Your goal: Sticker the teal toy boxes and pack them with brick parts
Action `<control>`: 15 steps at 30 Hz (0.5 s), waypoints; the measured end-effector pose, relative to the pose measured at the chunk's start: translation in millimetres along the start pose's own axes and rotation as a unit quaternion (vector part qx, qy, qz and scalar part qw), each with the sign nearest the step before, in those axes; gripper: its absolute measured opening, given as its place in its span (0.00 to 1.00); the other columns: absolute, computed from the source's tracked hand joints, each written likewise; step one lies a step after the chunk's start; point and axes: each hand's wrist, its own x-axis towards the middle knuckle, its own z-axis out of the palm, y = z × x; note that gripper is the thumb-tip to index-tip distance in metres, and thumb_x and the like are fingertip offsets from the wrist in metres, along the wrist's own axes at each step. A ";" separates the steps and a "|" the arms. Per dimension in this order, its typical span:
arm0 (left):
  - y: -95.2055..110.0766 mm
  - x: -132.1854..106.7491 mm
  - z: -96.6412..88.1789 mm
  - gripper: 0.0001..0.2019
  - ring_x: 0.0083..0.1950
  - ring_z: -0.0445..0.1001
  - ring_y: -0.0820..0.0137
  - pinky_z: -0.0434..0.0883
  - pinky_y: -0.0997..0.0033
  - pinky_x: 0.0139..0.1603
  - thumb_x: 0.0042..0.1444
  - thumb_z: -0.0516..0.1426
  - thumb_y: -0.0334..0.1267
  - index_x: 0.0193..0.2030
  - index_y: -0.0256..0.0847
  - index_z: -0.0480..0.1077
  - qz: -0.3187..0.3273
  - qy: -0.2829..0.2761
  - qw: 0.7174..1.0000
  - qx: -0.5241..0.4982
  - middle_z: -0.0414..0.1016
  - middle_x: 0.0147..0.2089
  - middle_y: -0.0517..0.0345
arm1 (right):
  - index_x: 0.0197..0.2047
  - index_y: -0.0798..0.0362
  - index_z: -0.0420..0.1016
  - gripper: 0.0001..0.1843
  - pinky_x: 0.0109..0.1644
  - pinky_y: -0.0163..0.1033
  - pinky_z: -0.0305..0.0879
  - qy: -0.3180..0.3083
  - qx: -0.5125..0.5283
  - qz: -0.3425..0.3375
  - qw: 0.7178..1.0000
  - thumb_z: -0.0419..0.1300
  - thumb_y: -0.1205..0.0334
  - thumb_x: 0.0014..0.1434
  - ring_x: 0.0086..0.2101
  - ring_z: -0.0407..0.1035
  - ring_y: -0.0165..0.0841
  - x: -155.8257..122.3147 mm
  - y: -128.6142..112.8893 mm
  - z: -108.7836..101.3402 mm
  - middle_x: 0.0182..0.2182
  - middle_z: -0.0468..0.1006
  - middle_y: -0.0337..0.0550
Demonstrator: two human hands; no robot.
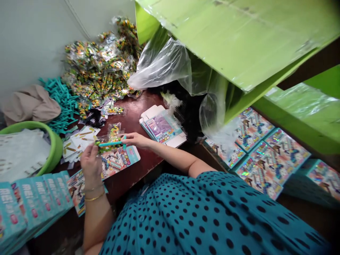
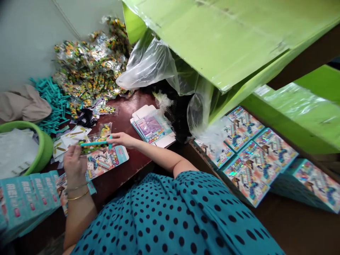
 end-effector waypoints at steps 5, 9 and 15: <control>-21.9 -25.3 35.2 0.25 0.58 0.77 0.59 0.74 0.62 0.59 0.49 0.68 0.60 0.46 0.46 0.78 -0.047 -0.035 0.994 -0.095 0.81 0.49 0.54 | 0.36 0.53 0.77 0.20 0.43 0.37 0.70 0.077 -0.056 -0.057 0.994 0.69 0.44 0.56 0.36 0.71 0.31 -6.5 21.0 38.5 0.34 0.77 0.38; -49.9 -31.9 31.2 0.15 0.52 0.80 0.65 0.76 0.66 0.56 0.57 0.65 0.49 0.46 0.43 0.77 -0.140 0.064 0.986 -0.070 0.83 0.46 0.54 | 0.44 0.50 0.80 0.13 0.54 0.37 0.67 0.061 -0.346 -0.138 0.926 0.68 0.52 0.60 0.45 0.73 0.34 -23.1 3.0 23.1 0.45 0.81 0.41; -60.8 -14.1 -10.4 0.05 0.43 0.82 0.72 0.79 0.71 0.49 0.65 0.59 0.36 0.43 0.40 0.76 -0.303 0.043 0.942 -0.142 0.84 0.39 0.56 | 0.69 0.71 0.57 0.35 0.66 0.70 0.49 0.500 -0.557 0.064 0.660 0.59 0.60 0.65 0.63 0.58 0.58 -70.9 -89.9 -133.2 0.62 0.66 0.80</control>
